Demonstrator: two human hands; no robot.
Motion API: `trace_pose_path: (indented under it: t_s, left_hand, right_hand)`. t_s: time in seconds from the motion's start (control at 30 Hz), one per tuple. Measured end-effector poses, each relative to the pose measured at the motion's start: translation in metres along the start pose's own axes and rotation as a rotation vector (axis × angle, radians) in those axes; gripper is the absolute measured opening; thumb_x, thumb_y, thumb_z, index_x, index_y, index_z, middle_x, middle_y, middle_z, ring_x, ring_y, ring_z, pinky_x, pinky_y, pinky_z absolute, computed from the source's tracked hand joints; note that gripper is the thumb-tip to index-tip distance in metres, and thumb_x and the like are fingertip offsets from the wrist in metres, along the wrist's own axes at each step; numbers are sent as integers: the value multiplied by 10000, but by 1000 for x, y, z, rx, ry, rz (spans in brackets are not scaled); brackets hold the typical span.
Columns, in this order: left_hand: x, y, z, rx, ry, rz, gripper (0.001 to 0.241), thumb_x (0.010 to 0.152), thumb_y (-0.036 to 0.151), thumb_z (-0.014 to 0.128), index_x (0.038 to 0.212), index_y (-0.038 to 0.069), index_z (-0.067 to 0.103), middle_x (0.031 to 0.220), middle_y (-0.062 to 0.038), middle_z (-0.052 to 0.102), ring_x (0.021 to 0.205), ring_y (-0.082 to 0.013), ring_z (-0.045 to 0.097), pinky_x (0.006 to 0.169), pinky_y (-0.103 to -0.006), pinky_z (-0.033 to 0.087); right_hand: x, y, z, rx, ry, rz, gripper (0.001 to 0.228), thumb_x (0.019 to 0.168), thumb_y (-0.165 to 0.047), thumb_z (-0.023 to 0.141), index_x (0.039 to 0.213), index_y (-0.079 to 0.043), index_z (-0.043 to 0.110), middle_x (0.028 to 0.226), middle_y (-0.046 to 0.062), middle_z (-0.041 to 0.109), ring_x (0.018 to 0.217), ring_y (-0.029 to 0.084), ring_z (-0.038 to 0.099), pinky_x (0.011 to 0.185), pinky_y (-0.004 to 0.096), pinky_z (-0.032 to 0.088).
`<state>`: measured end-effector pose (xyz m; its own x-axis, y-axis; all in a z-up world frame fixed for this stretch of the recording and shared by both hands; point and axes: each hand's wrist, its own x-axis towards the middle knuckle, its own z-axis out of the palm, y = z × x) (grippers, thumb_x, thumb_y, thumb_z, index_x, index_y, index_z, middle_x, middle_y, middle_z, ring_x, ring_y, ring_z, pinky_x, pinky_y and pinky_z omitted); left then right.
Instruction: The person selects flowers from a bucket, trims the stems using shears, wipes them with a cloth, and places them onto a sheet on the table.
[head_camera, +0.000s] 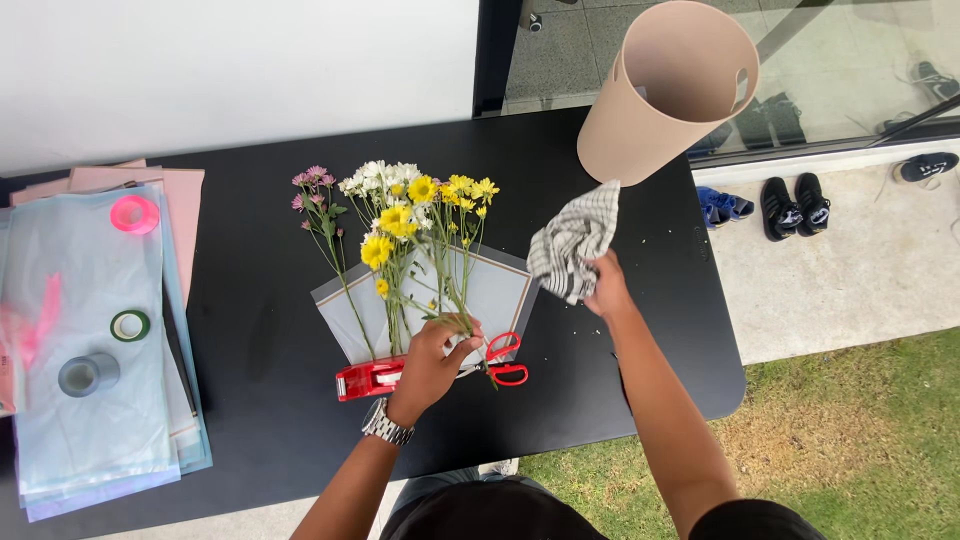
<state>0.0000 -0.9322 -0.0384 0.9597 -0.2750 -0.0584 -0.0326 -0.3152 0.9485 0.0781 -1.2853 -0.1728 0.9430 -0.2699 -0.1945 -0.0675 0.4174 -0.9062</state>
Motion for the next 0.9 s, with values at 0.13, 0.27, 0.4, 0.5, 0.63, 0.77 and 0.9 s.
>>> trace_pose_path:
  t_s: [0.13,0.27,0.4,0.5,0.63,0.77,0.9]
  left_hand:
    - [13,24,24,-151,-84,232,151,1045,337,812,1060,192,852,1251,-42,819,1105,-265,676,992,-421,530]
    - [6,61,45,-232,-152,376,133,1058,315,808,1069,185,835,1376,-82,781,1307,-347,647,1165,-533,453]
    - [-14,84,69,-261,-240,431,107,1135,248,744,1150,161,804,1494,-143,677,1458,-525,509,1225,-735,347]
    - [-25,93,83,-253,-287,492,108,1139,258,742,1144,158,780,1549,-133,640,1495,-532,482,1234,-768,327]
    - [-42,100,102,-244,-350,506,70,1116,219,765,1124,152,782,1570,-138,621,1519,-528,485,1241,-784,325]
    - [-68,133,101,-267,-428,392,410,1156,254,726,1525,148,582,1638,-251,492,1517,-584,476,1244,-777,376]
    - [-91,142,105,-379,-469,289,448,1242,391,547,1629,166,535,1384,-217,655,1258,-386,640,1094,-673,503]
  right_hand:
    - [-123,-26,31,477,62,464,349,820,-159,734,1138,-36,811,1036,204,853,880,357,857,782,545,730]
    - [-181,-43,18,519,-58,427,402,832,-164,716,1202,-39,806,1089,199,854,928,352,848,847,566,716]
    - [-213,-45,-5,515,-51,427,396,855,-205,741,1212,-46,803,1091,182,853,929,335,839,881,557,693]
    - [-225,-43,-13,523,-51,415,395,878,-246,767,1221,-53,799,1092,166,851,929,317,829,915,548,670]
    - [-247,-40,-26,533,-33,402,405,914,-308,805,1236,-63,794,1094,141,849,930,291,816,966,535,636]
    - [-265,-38,-38,529,-24,390,426,949,-369,844,1250,-73,789,1096,116,848,931,265,802,1017,522,602]
    - [-319,-125,38,230,-16,295,526,886,-386,870,1230,7,803,1124,217,842,992,328,833,982,540,650]
